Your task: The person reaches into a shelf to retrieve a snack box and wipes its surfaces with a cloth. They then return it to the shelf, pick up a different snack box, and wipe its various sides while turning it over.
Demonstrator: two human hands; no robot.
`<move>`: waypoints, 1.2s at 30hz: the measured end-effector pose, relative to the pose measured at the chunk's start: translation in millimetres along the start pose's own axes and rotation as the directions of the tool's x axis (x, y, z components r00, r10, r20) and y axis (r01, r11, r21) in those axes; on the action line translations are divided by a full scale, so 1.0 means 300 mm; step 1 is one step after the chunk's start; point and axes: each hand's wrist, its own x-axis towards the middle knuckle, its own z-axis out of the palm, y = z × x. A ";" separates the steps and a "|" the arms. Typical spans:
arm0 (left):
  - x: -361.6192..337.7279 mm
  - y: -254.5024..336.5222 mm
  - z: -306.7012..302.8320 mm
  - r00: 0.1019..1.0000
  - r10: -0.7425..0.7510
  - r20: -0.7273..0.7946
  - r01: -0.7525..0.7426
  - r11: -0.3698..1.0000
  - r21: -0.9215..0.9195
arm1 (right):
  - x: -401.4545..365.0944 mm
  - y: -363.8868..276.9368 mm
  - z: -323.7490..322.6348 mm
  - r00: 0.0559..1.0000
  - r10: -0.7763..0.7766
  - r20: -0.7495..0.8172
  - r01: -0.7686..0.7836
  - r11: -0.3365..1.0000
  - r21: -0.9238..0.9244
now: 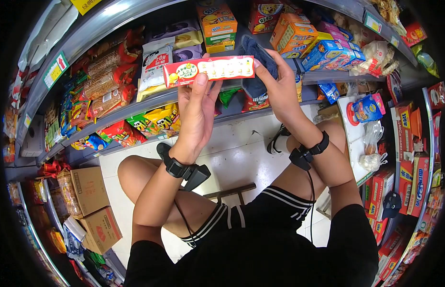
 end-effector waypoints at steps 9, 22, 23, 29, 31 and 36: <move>0.000 0.003 0.003 1.000 -0.009 -0.004 0.009 1.000 0.017 | 0.000 0.004 -0.006 1.000 -0.007 0.007 0.007 1.000 -0.004; -0.004 0.015 0.018 1.000 -0.017 0.001 0.017 1.000 0.017 | -0.002 0.005 0.000 1.000 0.006 0.011 -0.006 1.000 -0.012; -0.007 0.015 0.026 1.000 -0.007 -0.005 0.007 0.998 0.061 | -0.002 0.006 -0.001 1.000 0.006 0.012 -0.006 1.000 -0.012; -0.009 0.018 0.031 1.000 0.001 -0.003 0.000 0.995 0.099 | -0.001 0.005 0.000 1.000 0.015 0.018 -0.015 1.000 -0.010; -0.009 0.018 0.030 1.000 0.000 -0.006 0.000 0.996 0.093 | -0.002 0.005 0.002 1.000 0.023 0.013 -0.023 1.000 -0.010; -0.008 0.014 0.020 1.000 0.014 0.026 -0.017 0.992 0.124 | -0.002 0.013 0.002 1.000 0.004 0.007 -0.004 1.000 -0.013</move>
